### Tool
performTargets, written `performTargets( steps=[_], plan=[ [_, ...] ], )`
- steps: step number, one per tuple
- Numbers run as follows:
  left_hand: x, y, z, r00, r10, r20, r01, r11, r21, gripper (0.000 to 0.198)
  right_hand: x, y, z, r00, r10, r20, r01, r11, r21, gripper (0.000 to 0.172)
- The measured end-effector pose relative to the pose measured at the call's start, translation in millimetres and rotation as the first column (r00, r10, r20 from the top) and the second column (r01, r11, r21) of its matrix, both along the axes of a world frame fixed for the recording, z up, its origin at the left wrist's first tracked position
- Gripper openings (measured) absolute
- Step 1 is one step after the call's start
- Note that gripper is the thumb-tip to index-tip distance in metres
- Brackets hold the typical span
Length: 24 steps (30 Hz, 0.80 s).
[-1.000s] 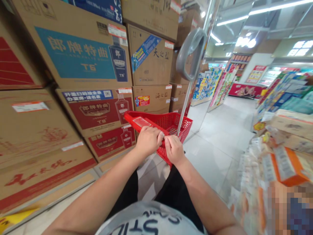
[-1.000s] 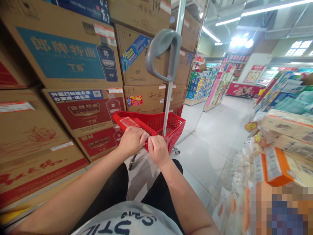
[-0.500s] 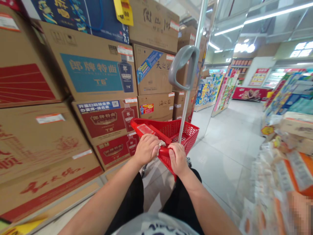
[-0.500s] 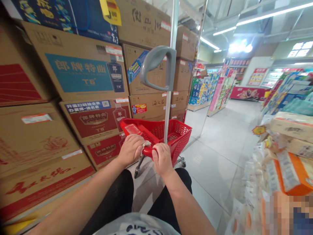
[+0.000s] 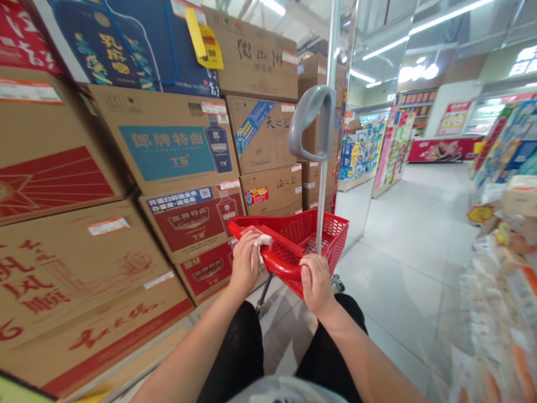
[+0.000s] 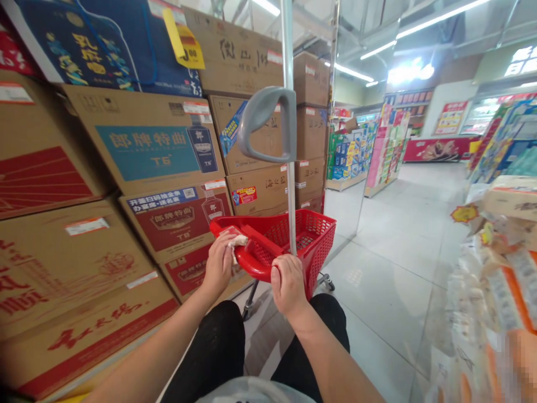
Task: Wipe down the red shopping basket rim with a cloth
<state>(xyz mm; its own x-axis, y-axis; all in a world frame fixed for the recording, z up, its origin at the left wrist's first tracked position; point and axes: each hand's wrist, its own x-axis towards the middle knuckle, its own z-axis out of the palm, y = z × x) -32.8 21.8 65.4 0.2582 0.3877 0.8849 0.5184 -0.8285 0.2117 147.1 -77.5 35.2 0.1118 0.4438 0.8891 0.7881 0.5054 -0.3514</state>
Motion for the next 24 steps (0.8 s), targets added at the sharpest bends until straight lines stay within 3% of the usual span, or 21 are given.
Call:
performTargets(
  steps=[2,4,6,8,13,15,18,20,24],
  plan=[
    [5.8,-13.8,9.1,0.998,0.043,-0.053,-0.043,0.999,-0.001,0.031,1.0,-0.5,-0.5,1.000,0.005,0.002,-0.005,1.000,0.009,0.016],
    [9.9,-28.2,15.0,0.961,-0.019,-0.275,0.031,0.999,0.040,0.034,2.3,-1.4,-1.6,1.000,0.008,-0.001,-0.008,1.000,0.016,0.016],
    [9.2,-34.5,18.5,0.878,-0.087,-0.470,0.131,0.990,0.061,0.039,4.1,-3.0,-2.4,1.000,0.012,-0.005,-0.012,1.000,0.007,0.016],
    [3.2,-28.7,21.0,0.840,-0.090,-0.535,0.150,0.986,0.070,0.041,6.0,-4.8,-1.9,1.000,0.023,-0.002,-0.023,1.000,-0.006,0.015],
    [-11.4,-6.3,20.8,0.933,0.057,-0.355,-0.058,0.998,0.007,0.041,7.5,-5.3,-1.6,0.999,0.045,0.003,-0.045,0.999,-0.003,0.016],
    [-10.3,-11.4,18.9,0.919,0.015,-0.393,-0.012,1.000,0.010,0.041,7.5,-4.1,-4.1,0.999,0.033,-0.010,-0.032,0.999,0.015,0.016],
    [-7.8,-20.3,18.1,0.839,-0.102,-0.534,0.145,0.989,0.040,0.041,8.7,-4.2,-5.9,1.000,0.020,-0.007,-0.020,0.999,0.046,0.017],
    [-8.7,-16.9,19.0,0.857,-0.081,-0.509,0.122,0.991,0.048,0.038,8.3,-5.8,-1.0,1.000,0.001,0.030,-0.003,0.999,0.053,0.018],
    [-9.2,4.4,19.5,0.945,0.057,-0.323,-0.059,0.998,0.004,0.037,-7.4,-4.6,27.0,0.953,-0.203,0.225,0.222,0.973,-0.061,0.021]
  ],
)
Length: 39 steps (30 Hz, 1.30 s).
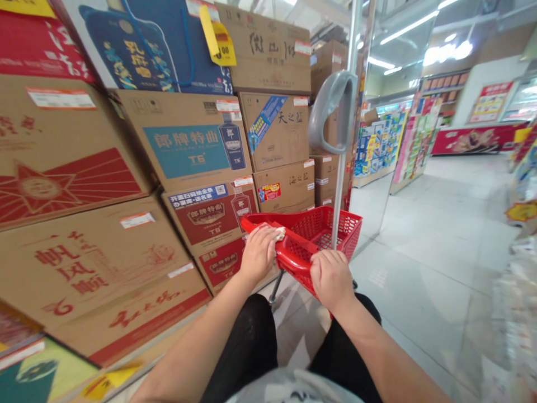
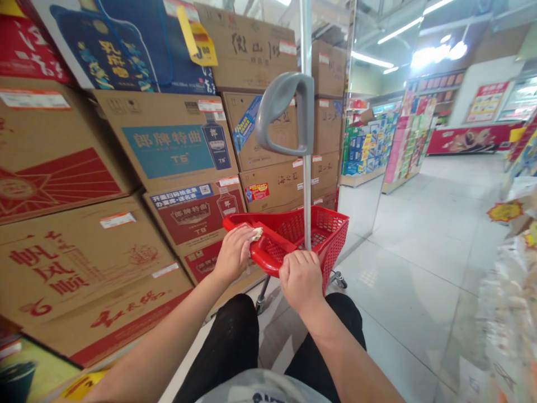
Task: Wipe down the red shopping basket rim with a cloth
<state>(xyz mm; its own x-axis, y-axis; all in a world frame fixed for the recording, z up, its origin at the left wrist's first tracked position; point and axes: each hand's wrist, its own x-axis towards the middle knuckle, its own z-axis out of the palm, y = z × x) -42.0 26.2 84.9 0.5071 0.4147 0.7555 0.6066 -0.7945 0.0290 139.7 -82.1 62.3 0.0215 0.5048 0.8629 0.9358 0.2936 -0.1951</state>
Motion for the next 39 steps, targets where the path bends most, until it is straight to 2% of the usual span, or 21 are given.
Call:
performTargets(
  steps=[3,6,9,13,15,20,25,29,31,35,39],
  plan=[
    [4.8,12.6,-0.2,0.999,0.023,0.038,-0.022,0.999,-0.028,0.037,-22.6,12.2,20.6,0.975,-0.156,0.157,0.178,0.974,-0.138,0.026],
    [7.8,20.1,-0.4,0.999,0.034,0.022,-0.033,0.997,-0.063,0.037,-38.8,29.9,26.4,0.949,-0.226,0.220,0.272,0.940,-0.206,0.031],
    [9.7,22.2,-3.9,0.999,0.036,0.037,-0.034,0.997,-0.072,0.038,-41.9,43.3,22.6,0.945,-0.221,0.242,0.269,0.944,-0.192,0.035],
    [16.8,15.6,-12.8,0.989,-0.146,0.035,0.148,0.988,-0.049,0.036,-36.6,50.5,19.9,0.945,-0.207,0.255,0.257,0.949,-0.182,0.031],
    [20.3,12.4,-15.0,0.981,-0.189,0.032,0.190,0.981,-0.041,0.036,-34.9,51.8,20.2,0.945,-0.195,0.263,0.247,0.951,-0.184,0.028],
    [26.1,8.9,-12.1,0.996,-0.070,0.058,0.074,0.995,-0.067,0.037,-33.9,55.2,17.0,0.952,-0.212,0.222,0.249,0.956,-0.155,0.030],
    [24.0,7.7,-16.4,0.987,-0.153,0.046,0.156,0.985,-0.067,0.037,-24.5,53.0,6.7,0.958,-0.169,0.233,0.176,0.984,-0.007,0.025],
    [20.0,13.6,-22.5,0.993,-0.077,0.089,0.083,0.994,-0.076,0.038,-16.9,49.7,1.0,0.961,-0.167,0.221,0.154,0.985,0.072,0.025],
    [22.0,12.7,-24.5,0.988,-0.094,0.126,0.103,0.992,-0.070,0.039,-15.3,50.1,-0.5,0.963,-0.170,0.210,0.158,0.985,0.073,0.026],
    [28.4,4.6,-24.2,0.971,-0.227,0.072,0.230,0.972,-0.047,0.038,-15.6,53.1,-2.4,0.962,-0.173,0.213,0.165,0.985,0.055,0.027],
    [29.1,10.8,-18.4,0.987,-0.131,0.088,0.138,0.987,-0.080,0.035,-26.1,56.9,5.5,0.961,-0.212,0.179,0.233,0.967,-0.105,0.030]
  ],
)
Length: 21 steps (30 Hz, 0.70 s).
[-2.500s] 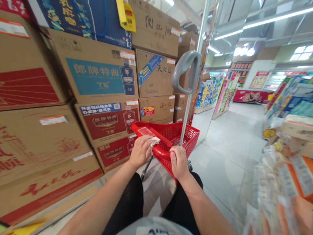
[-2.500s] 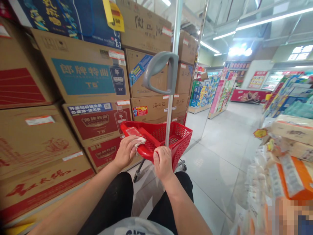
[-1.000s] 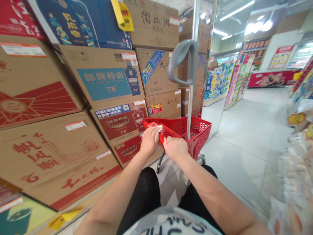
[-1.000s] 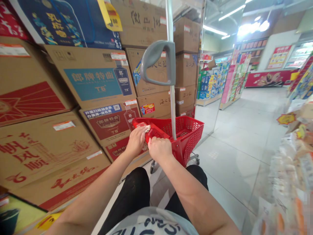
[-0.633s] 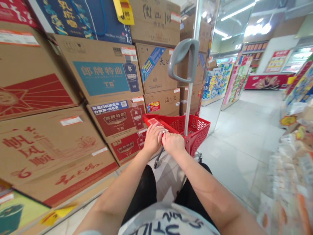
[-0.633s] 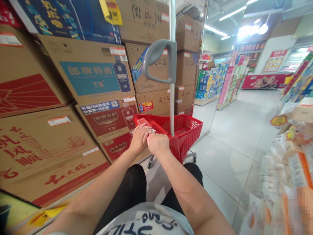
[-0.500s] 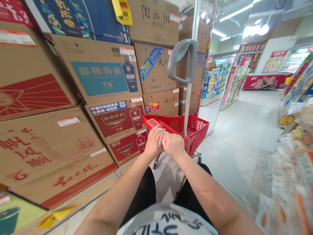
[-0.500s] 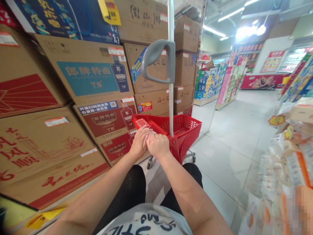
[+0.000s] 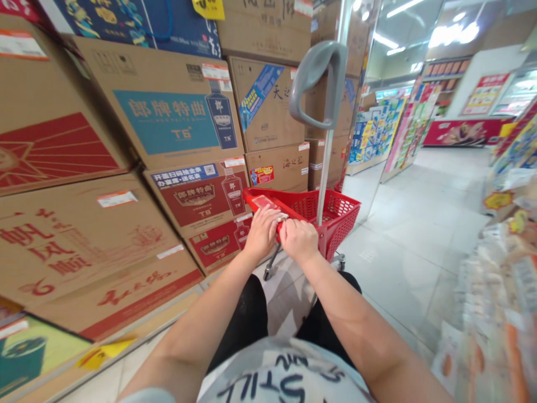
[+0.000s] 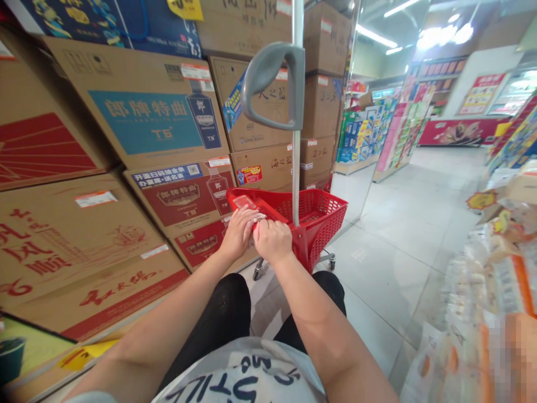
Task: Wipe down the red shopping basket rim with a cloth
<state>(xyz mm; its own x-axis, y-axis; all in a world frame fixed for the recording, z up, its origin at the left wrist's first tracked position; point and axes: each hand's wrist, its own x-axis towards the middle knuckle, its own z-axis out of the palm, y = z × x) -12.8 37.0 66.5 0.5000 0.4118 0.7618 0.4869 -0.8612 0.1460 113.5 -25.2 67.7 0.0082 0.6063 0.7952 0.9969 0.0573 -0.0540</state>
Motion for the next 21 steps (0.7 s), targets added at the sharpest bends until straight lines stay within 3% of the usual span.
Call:
performTargets(
  steps=[3,6,8,15,21],
  plan=[
    [-1.1,14.3,3.4,0.997,0.027,0.068,-0.026,1.000,-0.012,0.037,-14.1,6.7,17.7,0.991,-0.092,-0.101,0.067,0.971,-0.230,0.034],
    [-4.7,29.1,4.6,0.995,0.003,0.097,-0.002,1.000,-0.009,0.038,-24.6,19.0,39.0,0.986,-0.079,-0.148,-0.005,0.867,-0.498,0.039],
    [-9.1,38.7,5.0,0.996,-0.007,0.089,0.008,1.000,-0.015,0.036,-28.5,29.6,49.9,0.989,-0.020,-0.146,-0.070,0.805,-0.589,0.038],
    [-24.2,66.4,6.1,0.991,0.027,0.132,-0.017,0.997,-0.078,0.032,-44.9,60.6,58.2,0.994,0.056,-0.092,-0.103,0.742,-0.663,0.038],
    [-23.5,56.5,-2.4,0.968,0.074,0.241,-0.036,0.987,-0.157,0.040,-49.9,64.9,55.8,0.996,0.057,-0.068,-0.088,0.754,-0.651,0.034]
  ],
)
